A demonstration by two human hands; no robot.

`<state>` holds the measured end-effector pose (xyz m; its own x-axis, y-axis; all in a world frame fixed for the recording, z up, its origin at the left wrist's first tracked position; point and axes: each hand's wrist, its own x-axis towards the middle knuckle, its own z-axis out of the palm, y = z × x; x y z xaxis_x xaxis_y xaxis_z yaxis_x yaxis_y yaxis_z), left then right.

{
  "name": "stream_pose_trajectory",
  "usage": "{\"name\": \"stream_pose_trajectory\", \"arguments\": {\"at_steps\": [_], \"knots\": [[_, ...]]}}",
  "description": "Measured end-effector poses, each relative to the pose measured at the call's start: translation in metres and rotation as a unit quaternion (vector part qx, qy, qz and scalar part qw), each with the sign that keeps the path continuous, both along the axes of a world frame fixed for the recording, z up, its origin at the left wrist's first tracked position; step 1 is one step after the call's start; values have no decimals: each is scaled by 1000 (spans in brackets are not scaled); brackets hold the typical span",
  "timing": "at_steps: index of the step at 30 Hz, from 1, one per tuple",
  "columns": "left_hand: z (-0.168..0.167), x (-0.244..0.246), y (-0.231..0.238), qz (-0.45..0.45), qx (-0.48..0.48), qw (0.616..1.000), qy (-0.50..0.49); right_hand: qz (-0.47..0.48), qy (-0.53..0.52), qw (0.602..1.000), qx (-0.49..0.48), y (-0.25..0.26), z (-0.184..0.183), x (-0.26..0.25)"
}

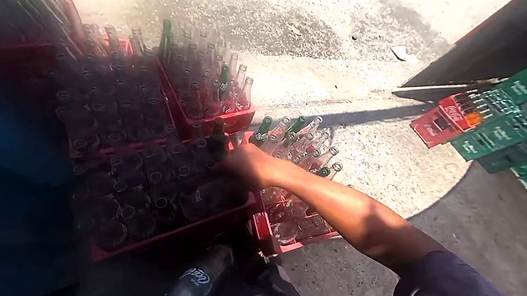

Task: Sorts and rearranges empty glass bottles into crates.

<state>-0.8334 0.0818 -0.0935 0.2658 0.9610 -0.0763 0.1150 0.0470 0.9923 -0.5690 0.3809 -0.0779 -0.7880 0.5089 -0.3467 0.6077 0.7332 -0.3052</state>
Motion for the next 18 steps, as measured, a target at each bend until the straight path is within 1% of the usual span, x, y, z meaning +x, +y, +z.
{"name": "stream_pose_trajectory", "arguments": {"at_steps": [2, 4, 6, 8, 9, 11, 13, 14, 15, 16, 17, 18], "knots": [[-4, 35, 22, -21, 43, 998, -34, -55, 105, 993, 12, -6, 43, 62], [-9, 70, 50, -35, 71, 994, -76, -124, 222, 965, 59, -37, 84, 132], [-16, 104, 78, -41, 74, 987, -135, -216, 322, 912, 132, -88, 113, 198], [-19, 137, 104, -38, 60, 985, -160, -334, 377, 843, 190, -139, 122, 257], [-17, 151, 116, -35, 53, 987, -147, -392, 404, 798, 215, -165, 117, 283], [-13, 176, 148, -44, 22, 995, -87, -483, 441, 710, 261, -219, 92, 329], [-19, 199, 189, -109, -36, 993, -23, -555, 458, 629, 293, -271, 61, 357], [-26, 213, 211, -148, -69, 986, 19, -588, 460, 594, 299, -295, 49, 363], [-32, 228, 229, -189, -81, 976, 75, -619, 456, 564, 300, -317, 39, 365], [-36, 244, 245, -230, -58, 961, 144, -649, 447, 538, 298, -335, 30, 366], [-38, 263, 257, -264, 1, 939, 222, -677, 437, 516, 292, -350, 23, 365], [-37, 285, 265, -286, 78, 906, 303, -698, 427, 500, 283, -362, 19, 363]]}}
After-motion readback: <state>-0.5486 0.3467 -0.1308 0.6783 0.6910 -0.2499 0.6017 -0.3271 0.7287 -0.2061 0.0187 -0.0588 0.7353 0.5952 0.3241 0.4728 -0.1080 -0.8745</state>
